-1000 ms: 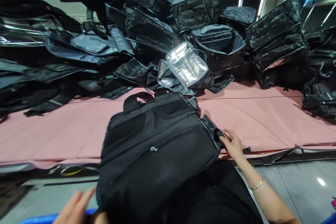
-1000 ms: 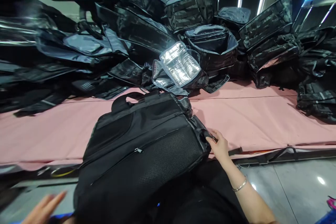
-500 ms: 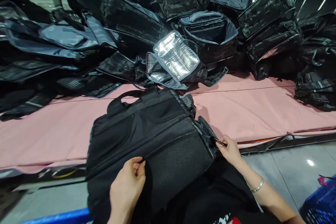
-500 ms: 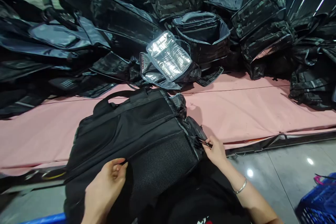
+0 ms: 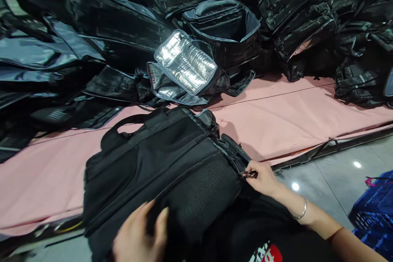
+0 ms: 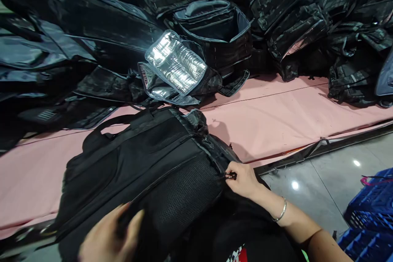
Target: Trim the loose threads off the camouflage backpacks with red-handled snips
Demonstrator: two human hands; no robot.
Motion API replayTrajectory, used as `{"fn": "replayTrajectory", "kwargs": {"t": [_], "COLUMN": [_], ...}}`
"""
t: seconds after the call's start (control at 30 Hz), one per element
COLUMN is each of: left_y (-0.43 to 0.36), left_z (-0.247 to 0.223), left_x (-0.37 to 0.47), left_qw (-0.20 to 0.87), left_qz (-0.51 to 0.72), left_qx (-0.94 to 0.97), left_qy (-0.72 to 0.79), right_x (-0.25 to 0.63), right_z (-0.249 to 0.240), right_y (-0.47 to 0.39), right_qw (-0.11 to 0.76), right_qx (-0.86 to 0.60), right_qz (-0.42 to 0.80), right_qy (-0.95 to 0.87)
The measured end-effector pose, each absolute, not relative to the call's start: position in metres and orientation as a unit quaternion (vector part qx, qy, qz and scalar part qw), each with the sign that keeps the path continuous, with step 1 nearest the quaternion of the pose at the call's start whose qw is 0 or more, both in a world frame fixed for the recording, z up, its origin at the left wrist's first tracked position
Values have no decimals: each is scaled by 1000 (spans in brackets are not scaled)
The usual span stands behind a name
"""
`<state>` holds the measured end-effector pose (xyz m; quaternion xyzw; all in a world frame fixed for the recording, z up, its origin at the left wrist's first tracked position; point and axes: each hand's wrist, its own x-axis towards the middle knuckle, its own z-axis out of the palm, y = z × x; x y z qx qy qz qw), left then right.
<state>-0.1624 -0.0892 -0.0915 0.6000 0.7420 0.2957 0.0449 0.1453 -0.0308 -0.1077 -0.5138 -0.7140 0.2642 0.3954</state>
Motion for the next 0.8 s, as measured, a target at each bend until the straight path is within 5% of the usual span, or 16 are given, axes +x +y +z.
{"fn": "replayTrajectory", "kwargs": {"t": [0.23,0.47,0.8], "left_y": [-15,-7,-38], "left_z": [-85,-93,-87], "left_x": [-30,-24,-64], "left_qw": [95,132,366], "left_qz": [274,310,587], "left_qx": [802,771,414], "left_qy": [522,540,592], "right_x": [147,151,147], "right_z": [-91,-131,-162], "right_y": [-36,-5,10], "right_qw": [356,486,464], "right_qx": [-366,-535,-557], "right_qz": [347,400,382], "right_qy": [-787,-563,-572]}}
